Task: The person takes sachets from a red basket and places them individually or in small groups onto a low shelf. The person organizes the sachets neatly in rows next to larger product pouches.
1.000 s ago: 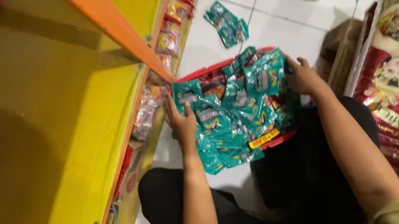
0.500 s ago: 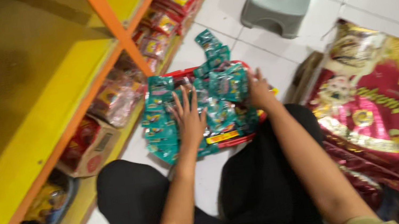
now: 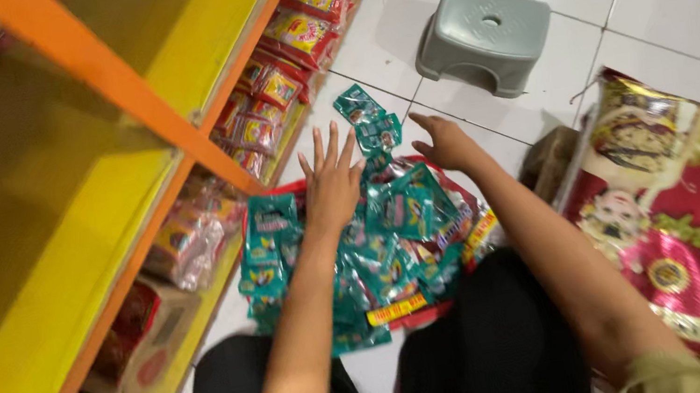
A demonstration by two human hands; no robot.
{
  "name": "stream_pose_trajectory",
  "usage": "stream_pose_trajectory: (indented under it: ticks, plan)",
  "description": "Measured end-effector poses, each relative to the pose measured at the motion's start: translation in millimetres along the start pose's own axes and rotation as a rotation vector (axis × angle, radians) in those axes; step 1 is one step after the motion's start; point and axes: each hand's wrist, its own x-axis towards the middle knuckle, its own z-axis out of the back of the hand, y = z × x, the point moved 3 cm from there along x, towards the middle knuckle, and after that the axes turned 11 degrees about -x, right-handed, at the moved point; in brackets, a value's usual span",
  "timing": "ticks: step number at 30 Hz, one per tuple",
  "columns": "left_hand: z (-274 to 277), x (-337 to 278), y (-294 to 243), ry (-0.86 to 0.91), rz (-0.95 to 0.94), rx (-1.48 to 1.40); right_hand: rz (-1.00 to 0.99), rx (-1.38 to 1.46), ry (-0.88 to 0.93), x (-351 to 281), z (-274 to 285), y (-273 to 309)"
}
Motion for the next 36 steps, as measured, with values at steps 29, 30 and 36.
stream_pose_trajectory:
  ticks: [29, 30, 36]
  plan:
    - [-77.1, 10.0, 38.1, -0.056, 0.159, 0.06, 0.081, -0.333, 0.321, 108.3, -205.0, -86.7]
    - [-76.9, 11.6, 37.6, -0.069, 0.15, 0.069, 0.105, -0.333, 0.285, 110.1, -193.7, -81.9]
    - [-81.2, 10.4, 41.7, -0.067, 0.147, 0.042, 0.113, -0.225, 0.332, 99.9, -142.9, -49.4]
